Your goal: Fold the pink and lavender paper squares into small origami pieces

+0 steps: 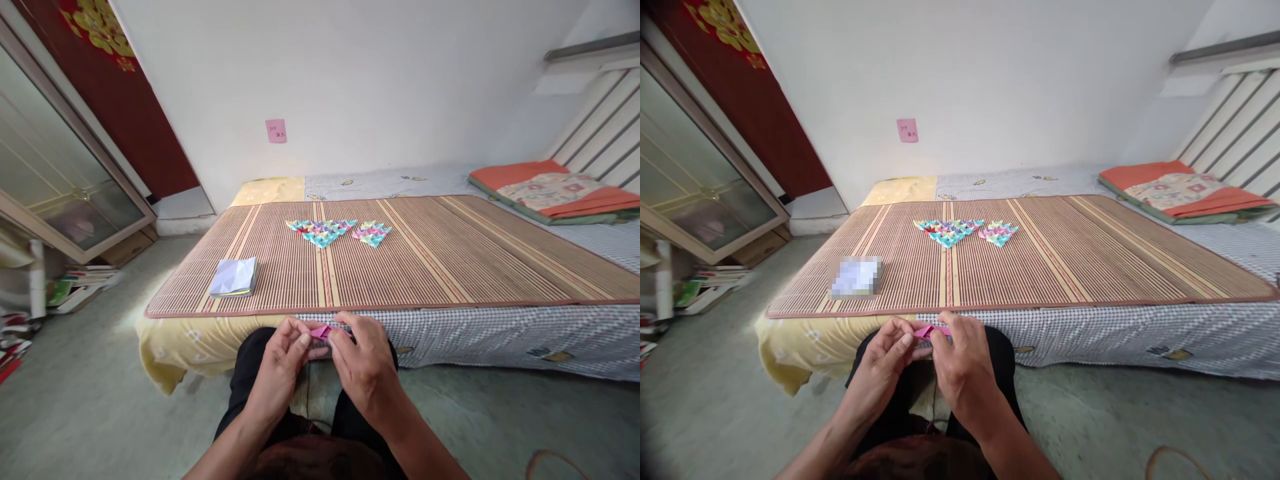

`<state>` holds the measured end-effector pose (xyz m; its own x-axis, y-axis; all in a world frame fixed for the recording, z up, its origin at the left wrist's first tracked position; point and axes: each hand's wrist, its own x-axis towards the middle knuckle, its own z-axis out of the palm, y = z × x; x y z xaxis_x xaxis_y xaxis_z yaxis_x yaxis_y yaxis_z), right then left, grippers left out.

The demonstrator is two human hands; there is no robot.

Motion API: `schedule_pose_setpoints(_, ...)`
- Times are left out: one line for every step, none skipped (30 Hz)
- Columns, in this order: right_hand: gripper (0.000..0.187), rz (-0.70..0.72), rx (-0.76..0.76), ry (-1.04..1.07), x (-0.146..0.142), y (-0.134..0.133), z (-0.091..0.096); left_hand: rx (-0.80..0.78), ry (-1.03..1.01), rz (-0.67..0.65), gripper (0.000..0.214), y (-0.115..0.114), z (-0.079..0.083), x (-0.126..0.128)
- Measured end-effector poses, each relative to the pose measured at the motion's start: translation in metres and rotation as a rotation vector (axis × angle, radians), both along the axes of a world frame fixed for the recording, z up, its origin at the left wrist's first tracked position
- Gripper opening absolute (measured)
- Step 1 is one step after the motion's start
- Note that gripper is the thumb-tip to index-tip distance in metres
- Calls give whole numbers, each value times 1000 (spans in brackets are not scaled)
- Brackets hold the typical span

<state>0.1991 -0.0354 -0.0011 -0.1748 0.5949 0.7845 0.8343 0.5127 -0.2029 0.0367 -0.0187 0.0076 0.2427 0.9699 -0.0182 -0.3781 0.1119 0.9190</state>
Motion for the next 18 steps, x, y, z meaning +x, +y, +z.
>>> schedule_pose_setpoints(17,1,-2,3,0,1,0,-38,-41,-10,26,0,0,1)
schedule_pose_setpoints(17,5,-6,5,1,1,-1,-68,-73,-16,26,0,1,1)
schedule_pose_setpoints(17,10,-13,8,0,1,-1,-89,-98,-20,27,0,1,2)
schedule_pose_setpoints(17,16,-21,13,0,1,-1,-101,-117,-20,26,-1,1,2)
schedule_pose_setpoints(16,22,-29,19,0,1,-1,-109,-134,-18,25,-1,1,2)
schedule_pose_setpoints(16,29,-39,26,-1,1,-2,-119,-149,-16,23,-2,1,2)
schedule_pose_setpoints(16,35,-44,34,-1,1,-2,-135,-162,-20,23,-2,0,3)
schedule_pose_setpoints(16,40,-48,42,-1,1,-3,-161,-176,-35,26,-2,-1,3)
schedule_pose_setpoints(15,46,-52,50,-2,1,-4,-195,-193,-61,31,-2,-2,3)
schedule_pose_setpoints(15,53,-60,57,-2,1,-5,-235,-213,-93,35,-2,-4,4)
schedule_pose_setpoints(15,58,-69,61,-3,1,-6,-274,-238,-123,38,-2,-6,5)
schedule_pose_setpoints(15,59,-79,61,-3,1,-7,-308,-265,-146,38,-2,-8,6)
schedule_pose_setpoints(15,56,-91,56,-3,1,-9,-333,-289,-157,38,-2,-10,6)
schedule_pose_setpoints(15,50,-104,47,-3,1,-10,-350,-309,-156,36,-2,-12,7)
schedule_pose_setpoints(15,39,-116,36,-3,1,-10,-361,-322,-148,33,-2,-14,8)
schedule_pose_setpoints(15,25,-126,25,-2,1,-11,-366,-330,-139,31,-2,-16,9)
schedule_pose_setpoints(15,12,-137,14,-2,1,-11,-367,-336,-132,30,-1,-17,9)
schedule_pose_setpoints(16,1,-149,4,-2,2,-11,-365,-340,-128,29,-1,-18,10)
